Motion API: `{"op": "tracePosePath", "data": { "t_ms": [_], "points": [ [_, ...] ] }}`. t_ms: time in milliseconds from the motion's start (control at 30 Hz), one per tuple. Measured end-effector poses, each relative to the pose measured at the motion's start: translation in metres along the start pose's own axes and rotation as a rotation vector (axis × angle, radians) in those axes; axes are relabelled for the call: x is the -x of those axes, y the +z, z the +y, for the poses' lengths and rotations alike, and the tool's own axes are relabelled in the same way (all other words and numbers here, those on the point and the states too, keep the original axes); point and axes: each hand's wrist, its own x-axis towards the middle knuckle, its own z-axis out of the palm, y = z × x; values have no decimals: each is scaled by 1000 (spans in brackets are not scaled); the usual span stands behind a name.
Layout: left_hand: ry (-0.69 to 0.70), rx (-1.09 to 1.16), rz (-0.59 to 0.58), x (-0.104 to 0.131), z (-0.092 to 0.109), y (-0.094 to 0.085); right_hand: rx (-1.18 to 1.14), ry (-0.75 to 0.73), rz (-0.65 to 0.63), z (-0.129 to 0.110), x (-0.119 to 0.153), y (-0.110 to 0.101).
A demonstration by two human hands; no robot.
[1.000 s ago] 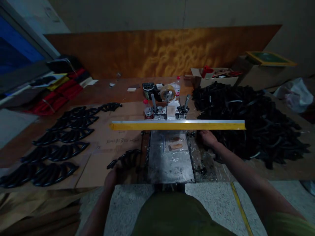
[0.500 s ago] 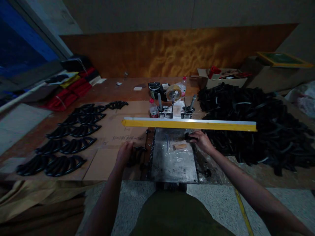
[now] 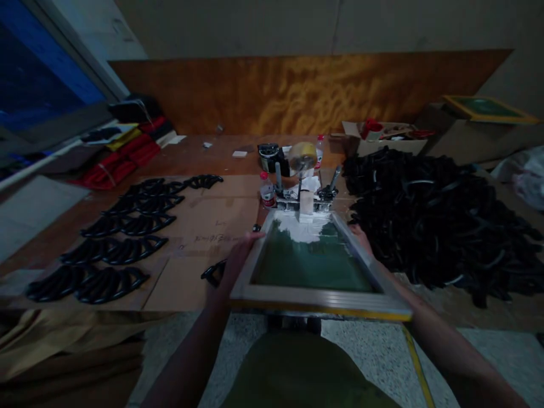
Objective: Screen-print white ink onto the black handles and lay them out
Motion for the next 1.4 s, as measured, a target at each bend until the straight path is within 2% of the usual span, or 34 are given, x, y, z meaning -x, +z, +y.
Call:
{"op": "tracePosePath", "data": {
  "t_ms": [67, 167, 233, 300, 400, 467, 533, 600, 667, 767, 867, 967, 1067, 1133, 1300, 1400],
  "points": [
    [-49, -95, -25, 14, -22, 0, 29, 29, 111, 3, -18, -15],
    [-174, -55, -62, 22, -51, 10, 66, -121, 203, -26, -54, -25],
    [-223, -24, -75, 21, -65, 17, 129, -228, 128, -56, -76, -24],
    [-223, -19, -71, 19, -75, 21, 201, -244, -11, -81, -89, -21],
    [-195, -29, -55, 17, -83, 22, 257, -193, -212, -100, -85, -12],
    [-194, -33, -54, 17, -86, 22, 262, -207, -275, -103, -68, -4],
    [-194, -26, -55, 18, -88, 22, 253, -313, -285, -102, -45, 1],
    [-196, -22, -51, 19, -88, 22, 222, -476, -310, -100, -26, 1],
    [-205, -33, -45, 19, -87, 23, 175, -589, -361, -99, -18, -3],
    [-216, -31, -61, 19, -85, 22, 112, -540, -368, -97, -24, -7],
    [-212, 6, -72, 19, -87, 21, 116, -438, -222, -95, -23, 3],
    [-217, 44, -45, 17, -92, 20, 111, -521, -145, -90, -4, 18],
    [-212, 61, -43, 17, -91, 20, 45, -583, -174, -85, 4, 17],
    [-207, 55, -49, 18, -85, 19, 13, -531, -194, -87, -10, 8],
    [-226, -63, -36, 21, -49, 7, 130, -242, -142, -101, -80, -23],
    [-134, -85, 1, 16, -23, 0, 176, -126, 12, -83, -103, -47]
  ]
}}
